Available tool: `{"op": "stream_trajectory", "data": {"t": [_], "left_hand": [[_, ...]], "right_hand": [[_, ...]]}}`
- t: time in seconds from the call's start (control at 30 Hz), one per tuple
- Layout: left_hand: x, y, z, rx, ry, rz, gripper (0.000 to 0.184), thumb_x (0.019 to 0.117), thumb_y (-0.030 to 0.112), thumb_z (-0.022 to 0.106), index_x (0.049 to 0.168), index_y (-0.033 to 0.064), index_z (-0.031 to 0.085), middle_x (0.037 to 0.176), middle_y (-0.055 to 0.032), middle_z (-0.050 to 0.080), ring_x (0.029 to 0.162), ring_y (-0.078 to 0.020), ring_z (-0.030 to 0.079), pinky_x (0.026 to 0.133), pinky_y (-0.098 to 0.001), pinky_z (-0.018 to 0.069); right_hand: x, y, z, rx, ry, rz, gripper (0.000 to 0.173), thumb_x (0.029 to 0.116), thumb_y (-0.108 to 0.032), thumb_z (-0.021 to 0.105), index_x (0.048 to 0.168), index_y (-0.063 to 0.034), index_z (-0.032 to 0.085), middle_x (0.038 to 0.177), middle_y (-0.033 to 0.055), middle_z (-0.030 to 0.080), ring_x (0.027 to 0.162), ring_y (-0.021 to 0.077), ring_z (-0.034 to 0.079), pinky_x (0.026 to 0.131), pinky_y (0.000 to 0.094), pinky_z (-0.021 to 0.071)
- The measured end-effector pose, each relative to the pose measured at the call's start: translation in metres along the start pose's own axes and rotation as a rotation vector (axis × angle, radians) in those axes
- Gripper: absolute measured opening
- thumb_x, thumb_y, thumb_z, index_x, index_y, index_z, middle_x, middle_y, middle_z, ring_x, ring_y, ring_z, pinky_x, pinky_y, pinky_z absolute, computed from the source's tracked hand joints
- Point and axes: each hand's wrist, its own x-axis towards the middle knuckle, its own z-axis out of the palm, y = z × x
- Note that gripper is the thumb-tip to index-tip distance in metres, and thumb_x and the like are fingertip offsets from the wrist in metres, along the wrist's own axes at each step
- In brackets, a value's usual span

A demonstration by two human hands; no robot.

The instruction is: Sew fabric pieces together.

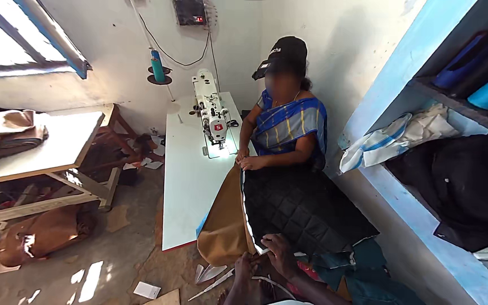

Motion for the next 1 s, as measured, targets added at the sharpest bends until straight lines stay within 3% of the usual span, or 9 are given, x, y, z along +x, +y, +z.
{"op": "stream_trajectory", "data": {"t": [0.17, 0.37, 0.47, 0.7, 1.0], "left_hand": [[-0.022, 0.012, 0.012, -0.003, 0.041, -0.005, 0.033, 0.1107, 0.019, 0.037, 0.110, -0.0075, 0.058, 0.097, -0.0211, 0.072, 0.079, -0.0254, 0.071, 0.066, -0.0352, 0.0576], [0.025, -0.017, -0.013, 0.010, -0.026, 0.026, 0.043, 0.1127, 0.029, 0.034, 0.122, -0.0053, 0.058, 0.102, -0.0215, 0.072, 0.084, -0.0285, 0.073, 0.070, -0.0411, 0.0610], [0.016, -0.016, -0.012, 0.024, -0.006, 0.022, 0.039, 0.1119, 0.025, 0.036, 0.117, -0.0063, 0.059, 0.096, -0.0217, 0.072, 0.078, -0.0279, 0.071, 0.066, -0.0395, 0.0600], [0.019, -0.022, -0.015, -0.004, -0.006, 0.022, 0.039, 0.1120, 0.026, 0.038, 0.116, -0.0053, 0.061, 0.095, -0.0198, 0.072, 0.079, -0.0260, 0.071, 0.068, -0.0383, 0.0606], [0.030, -0.030, -0.021, -0.037, 0.004, -0.005, 0.039, 0.1115, 0.028, 0.040, 0.110, -0.0050, 0.061, 0.089, -0.0186, 0.070, 0.073, -0.0249, 0.070, 0.064, -0.0368, 0.0597]], "right_hand": [[0.008, 0.003, 0.007, -0.052, -0.082, -0.065, 0.029, 0.0918, -0.010, 0.065, 0.118, -0.0203, 0.075, 0.123, 0.0027, 0.070, 0.116, 0.0224, 0.064, 0.097, 0.0405, 0.0545], [0.002, -0.002, 0.014, -0.097, -0.220, -0.095, 0.034, 0.0936, -0.008, 0.061, 0.123, -0.0219, 0.073, 0.126, 0.0033, 0.069, 0.119, 0.0239, 0.063, 0.097, 0.0420, 0.0549], [-0.004, 0.002, 0.017, -0.113, -0.244, -0.102, 0.038, 0.0923, -0.007, 0.061, 0.124, -0.0233, 0.073, 0.127, 0.0029, 0.068, 0.120, 0.0241, 0.063, 0.097, 0.0426, 0.0550], [-0.011, 0.002, 0.017, -0.114, -0.301, -0.055, 0.041, 0.0926, -0.009, 0.061, 0.128, -0.0257, 0.071, 0.131, 0.0020, 0.066, 0.124, 0.0235, 0.061, 0.100, 0.0430, 0.0529], [-0.015, 0.003, 0.018, -0.084, -0.243, -0.028, 0.040, 0.0919, -0.009, 0.062, 0.126, -0.0253, 0.072, 0.128, 0.0027, 0.068, 0.120, 0.0240, 0.062, 0.099, 0.0426, 0.0536]]}}
